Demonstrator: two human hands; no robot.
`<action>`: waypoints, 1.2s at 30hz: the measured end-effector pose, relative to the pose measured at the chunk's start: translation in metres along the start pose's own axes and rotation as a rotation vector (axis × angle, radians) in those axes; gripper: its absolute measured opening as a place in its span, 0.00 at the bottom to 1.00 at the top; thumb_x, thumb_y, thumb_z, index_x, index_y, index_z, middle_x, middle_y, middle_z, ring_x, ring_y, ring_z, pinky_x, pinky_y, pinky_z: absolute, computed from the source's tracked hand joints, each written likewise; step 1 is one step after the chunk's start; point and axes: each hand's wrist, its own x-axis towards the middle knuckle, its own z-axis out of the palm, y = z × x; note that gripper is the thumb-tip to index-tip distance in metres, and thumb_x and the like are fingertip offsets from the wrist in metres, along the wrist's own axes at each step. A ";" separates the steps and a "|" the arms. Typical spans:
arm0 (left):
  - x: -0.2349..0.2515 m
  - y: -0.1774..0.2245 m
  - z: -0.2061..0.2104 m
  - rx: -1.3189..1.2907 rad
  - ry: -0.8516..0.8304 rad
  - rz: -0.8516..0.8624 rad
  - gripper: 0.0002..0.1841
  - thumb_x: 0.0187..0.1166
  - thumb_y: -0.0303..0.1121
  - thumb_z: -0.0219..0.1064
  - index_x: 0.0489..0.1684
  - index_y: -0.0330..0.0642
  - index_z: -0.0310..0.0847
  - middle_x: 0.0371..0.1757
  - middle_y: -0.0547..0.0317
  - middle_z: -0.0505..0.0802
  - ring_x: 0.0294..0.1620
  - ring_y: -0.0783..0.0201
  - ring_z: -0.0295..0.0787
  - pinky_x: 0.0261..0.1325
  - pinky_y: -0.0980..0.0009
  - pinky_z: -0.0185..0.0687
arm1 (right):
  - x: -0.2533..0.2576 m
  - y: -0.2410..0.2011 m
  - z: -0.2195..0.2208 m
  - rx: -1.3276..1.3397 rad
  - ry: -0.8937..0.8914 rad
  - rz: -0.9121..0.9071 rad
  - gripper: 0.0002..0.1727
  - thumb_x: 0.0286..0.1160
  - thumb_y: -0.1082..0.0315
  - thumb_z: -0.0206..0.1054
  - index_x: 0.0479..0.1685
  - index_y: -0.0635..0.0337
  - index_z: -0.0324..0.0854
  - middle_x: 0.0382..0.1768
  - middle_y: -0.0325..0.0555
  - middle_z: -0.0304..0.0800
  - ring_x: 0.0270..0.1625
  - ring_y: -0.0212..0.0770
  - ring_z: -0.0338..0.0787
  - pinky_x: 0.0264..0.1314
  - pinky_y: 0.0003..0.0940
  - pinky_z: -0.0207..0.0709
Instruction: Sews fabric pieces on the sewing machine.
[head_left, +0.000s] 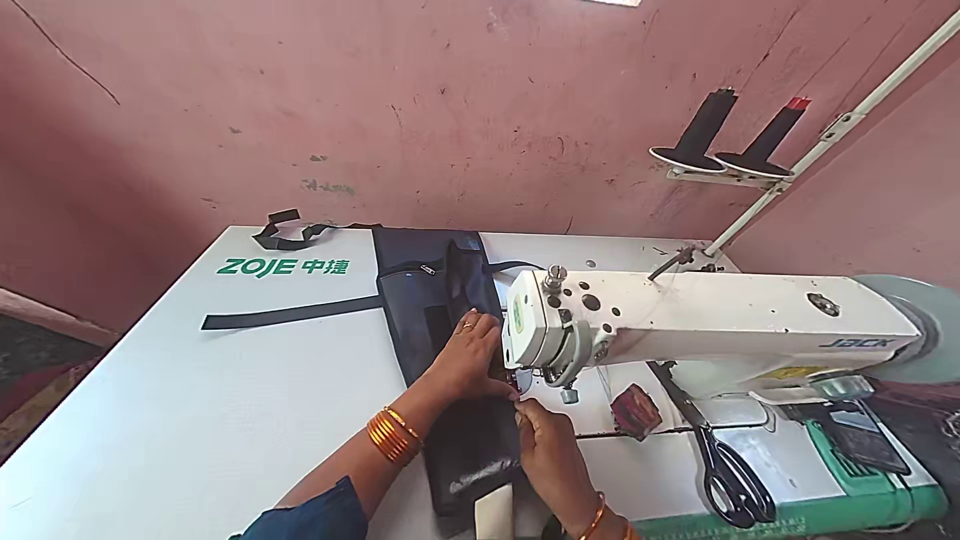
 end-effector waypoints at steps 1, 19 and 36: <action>0.004 -0.002 -0.001 0.013 -0.020 -0.003 0.56 0.51 0.71 0.79 0.73 0.30 0.76 0.80 0.38 0.78 0.89 0.39 0.62 0.94 0.41 0.34 | 0.003 0.000 -0.001 0.007 -0.018 0.014 0.10 0.74 0.77 0.61 0.40 0.71 0.88 0.25 0.55 0.90 0.30 0.51 0.93 0.37 0.46 0.85; -0.087 0.117 0.019 0.245 0.315 0.136 0.06 0.67 0.19 0.68 0.23 0.35 0.90 0.29 0.49 0.91 0.37 0.50 0.94 0.37 0.58 0.89 | -0.087 0.001 -0.024 0.747 -0.107 0.410 0.24 0.82 0.79 0.59 0.77 0.75 0.71 0.25 0.45 0.90 0.14 0.30 0.81 0.16 0.26 0.77; -0.125 0.142 0.092 0.356 0.508 -0.019 0.10 0.64 0.24 0.66 0.33 0.40 0.95 0.40 0.54 0.95 0.53 0.51 0.94 0.63 0.54 0.88 | -0.132 0.034 -0.060 0.152 0.030 -0.242 0.11 0.71 0.78 0.66 0.45 0.72 0.92 0.40 0.57 0.96 0.45 0.49 0.97 0.54 0.42 0.89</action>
